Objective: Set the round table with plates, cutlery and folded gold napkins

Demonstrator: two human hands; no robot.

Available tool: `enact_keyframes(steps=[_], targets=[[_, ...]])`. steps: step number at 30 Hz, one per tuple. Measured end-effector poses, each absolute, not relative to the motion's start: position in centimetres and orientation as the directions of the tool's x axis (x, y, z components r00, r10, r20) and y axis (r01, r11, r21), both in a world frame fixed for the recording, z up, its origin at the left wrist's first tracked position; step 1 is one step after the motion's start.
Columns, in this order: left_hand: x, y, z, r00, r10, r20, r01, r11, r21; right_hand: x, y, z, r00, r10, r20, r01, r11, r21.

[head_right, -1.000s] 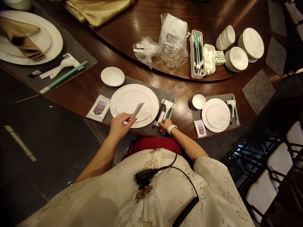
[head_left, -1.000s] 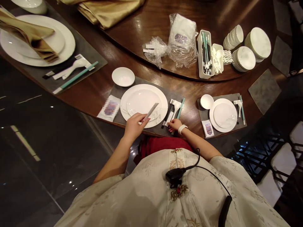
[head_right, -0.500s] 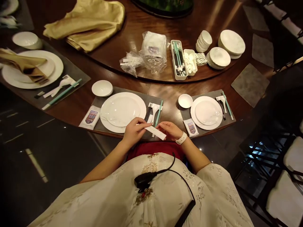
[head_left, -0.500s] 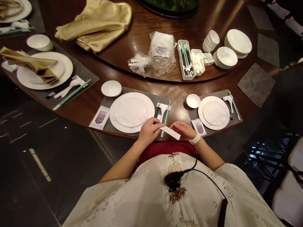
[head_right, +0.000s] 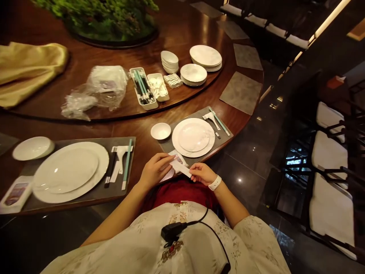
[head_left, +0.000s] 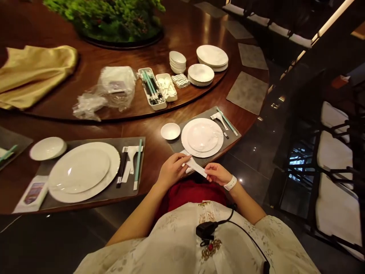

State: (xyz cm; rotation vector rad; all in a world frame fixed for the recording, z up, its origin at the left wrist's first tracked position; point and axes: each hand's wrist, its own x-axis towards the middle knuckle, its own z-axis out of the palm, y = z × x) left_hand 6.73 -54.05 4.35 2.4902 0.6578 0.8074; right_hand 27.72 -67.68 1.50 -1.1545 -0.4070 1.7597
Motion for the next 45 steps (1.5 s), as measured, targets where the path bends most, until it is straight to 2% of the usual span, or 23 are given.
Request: enact_keyframes(steps=[3, 6, 8, 10, 14, 17, 20, 26, 33, 39, 45], targets=[[8.6, -54.4, 4.5, 0.653, 0.659, 0.373, 0.361, -0.704, 0.612, 32.8, -66.8, -0.7, 0.136, 0.844, -0.519, -0.559, -0.367, -0.743], [9.6, -53.7, 4.1, 0.621, 0.708, 0.338, 0.379, -0.648, 0.66, 38.8, -63.6, -3.6, 0.516, 0.718, -0.468, -0.452, -0.236, -0.86], [10.4, -52.7, 3.6, 0.609, 0.718, 0.336, 0.383, -0.637, 0.669, 42.6, -61.1, -5.7, 0.69, 0.598, -0.407, -0.304, -0.27, -0.914], [11.6, -51.5, 3.1, 0.582, 0.739, 0.338, 0.399, -0.622, 0.673, 45.7, -58.9, -7.5, 0.755, 0.554, -0.351, -0.154, -0.37, -0.916], [14.8, -49.7, 2.3, 0.506, 0.79, 0.345, 0.419, -0.575, 0.703, 49.2, -56.2, -10.4, 0.744, 0.587, -0.319, 0.123, -0.589, -0.798], [16.8, -48.9, 2.1, 0.481, 0.813, 0.328, 0.412, -0.539, 0.734, 50.1, -55.6, -11.8, 0.689, 0.655, -0.311, 0.288, -0.641, -0.711], [18.1, -48.3, 1.9, 0.463, 0.84, 0.282, 0.44, -0.494, 0.75, 50.6, -55.2, -12.5, 0.624, 0.699, -0.349, 0.358, -0.653, -0.667], [19.8, -47.2, 1.8, 0.416, 0.888, 0.197, 0.489, -0.401, 0.774, 51.0, -53.8, -11.6, 0.518, 0.708, -0.481, 0.395, -0.696, -0.599], [21.0, -47.7, 2.3, 0.365, 0.921, 0.136, 0.534, -0.327, 0.779, 52.3, -54.1, -7.5, 0.384, 0.843, -0.375, 0.764, -0.519, -0.384], [20.9, -48.9, 1.9, 0.358, 0.93, 0.081, 0.568, -0.286, 0.772, 54.4, -56.3, -6.3, 0.396, 0.817, -0.42, 0.826, -0.516, -0.226], [23.7, -50.6, 2.8, 0.306, 0.948, 0.085, 0.597, -0.261, 0.758, 55.4, -56.1, -7.8, 0.228, 0.852, -0.472, 0.906, -0.363, -0.217]])
